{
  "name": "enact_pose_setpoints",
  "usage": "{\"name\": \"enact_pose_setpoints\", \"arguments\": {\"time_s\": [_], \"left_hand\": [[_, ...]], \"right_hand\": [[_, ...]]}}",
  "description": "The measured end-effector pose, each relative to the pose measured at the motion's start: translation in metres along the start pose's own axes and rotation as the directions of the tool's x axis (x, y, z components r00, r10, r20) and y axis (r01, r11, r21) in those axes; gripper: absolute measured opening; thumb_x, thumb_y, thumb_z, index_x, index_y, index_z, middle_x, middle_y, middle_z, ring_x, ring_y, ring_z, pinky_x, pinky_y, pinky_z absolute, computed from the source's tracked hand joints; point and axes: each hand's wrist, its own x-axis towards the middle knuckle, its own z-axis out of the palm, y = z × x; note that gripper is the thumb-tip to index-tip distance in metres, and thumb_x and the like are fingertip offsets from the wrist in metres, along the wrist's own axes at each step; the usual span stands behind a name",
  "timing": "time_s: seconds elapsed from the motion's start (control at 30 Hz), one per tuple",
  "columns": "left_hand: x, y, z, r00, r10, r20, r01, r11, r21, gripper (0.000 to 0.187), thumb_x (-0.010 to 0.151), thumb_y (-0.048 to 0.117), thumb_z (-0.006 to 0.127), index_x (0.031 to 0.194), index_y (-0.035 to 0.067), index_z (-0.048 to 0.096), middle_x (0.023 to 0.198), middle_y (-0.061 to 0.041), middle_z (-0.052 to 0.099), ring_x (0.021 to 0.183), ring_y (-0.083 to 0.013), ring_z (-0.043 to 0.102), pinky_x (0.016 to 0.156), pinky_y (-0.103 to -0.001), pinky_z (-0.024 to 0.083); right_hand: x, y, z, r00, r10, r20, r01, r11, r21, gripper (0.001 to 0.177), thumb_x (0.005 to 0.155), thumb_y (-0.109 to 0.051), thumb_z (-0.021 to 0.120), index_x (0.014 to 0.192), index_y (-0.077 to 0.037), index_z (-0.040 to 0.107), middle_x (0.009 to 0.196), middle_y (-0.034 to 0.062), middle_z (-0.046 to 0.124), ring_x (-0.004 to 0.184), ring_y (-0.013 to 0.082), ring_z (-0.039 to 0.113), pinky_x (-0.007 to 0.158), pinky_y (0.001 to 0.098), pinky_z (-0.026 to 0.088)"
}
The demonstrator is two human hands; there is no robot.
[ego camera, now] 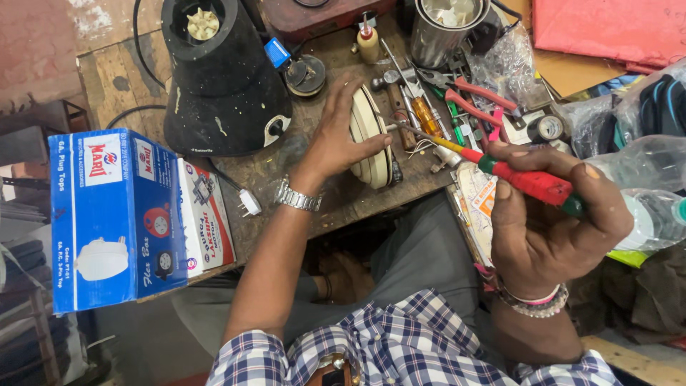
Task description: The person uses a screwdriver to remove screws from the base of a motor component. They then use a hammer to tap the component, likely to loosen it. Finally, they separate the base from the main motor body, revealing the internal copper windings.
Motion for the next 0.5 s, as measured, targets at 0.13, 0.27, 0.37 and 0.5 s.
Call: {"name": "enact_pose_setpoints", "arguments": {"time_s": [0.13,0.27,0.37,0.5], "left_hand": [[-0.001,-0.001,0.000,1.000,0.004,-0.004,-0.004,1.000,0.001,0.110,0.077,0.052,0.090,0.159,0.010,0.029,0.167,-0.021,0.022,0.156,-0.0422,0.025,0.127,-0.050,0.029],[-0.003,0.000,0.002,1.000,0.020,0.001,-0.020,0.999,0.051,0.110,0.077,0.052,0.090,0.159,0.011,0.029,0.167,-0.021,0.021,0.157,-0.0435,0.023,0.126,-0.050,0.028],[-0.007,0.001,0.001,1.000,0.024,0.015,-0.025,0.998,0.057,0.111,0.077,0.051,0.091,0.159,0.011,0.029,0.167,-0.022,0.019,0.156,-0.0449,0.020,0.125,-0.052,0.027],[-0.007,-0.001,0.000,0.996,0.089,-0.006,-0.089,0.996,-0.005,0.107,0.079,0.048,0.089,0.160,0.012,0.029,0.168,-0.020,0.022,0.157,-0.0409,0.025,0.128,-0.049,0.030]], "right_hand": [[0.007,-0.006,0.000,0.999,-0.021,0.035,0.021,1.000,-0.018,0.063,0.112,0.014,0.060,0.154,-0.021,0.028,0.130,0.0177,0.055,0.115,0.0244,0.064,0.108,0.0424,0.056],[0.037,-0.012,0.004,0.986,-0.069,0.152,0.082,0.993,-0.080,0.064,0.109,0.014,0.064,0.153,-0.015,0.027,0.131,0.0187,0.061,0.118,0.0257,0.068,0.104,0.0365,0.061],[0.071,-0.018,0.014,0.970,-0.067,0.235,0.096,0.989,-0.115,0.058,0.113,0.013,0.067,0.150,-0.010,0.029,0.125,0.0155,0.062,0.116,0.0213,0.070,0.101,0.0314,0.062],[0.118,-0.013,0.042,0.925,-0.126,0.357,0.172,0.980,-0.099,0.043,0.111,0.010,0.068,0.140,-0.005,0.041,0.115,0.0110,0.065,0.105,0.0169,0.071,0.089,0.0268,0.062]]}}
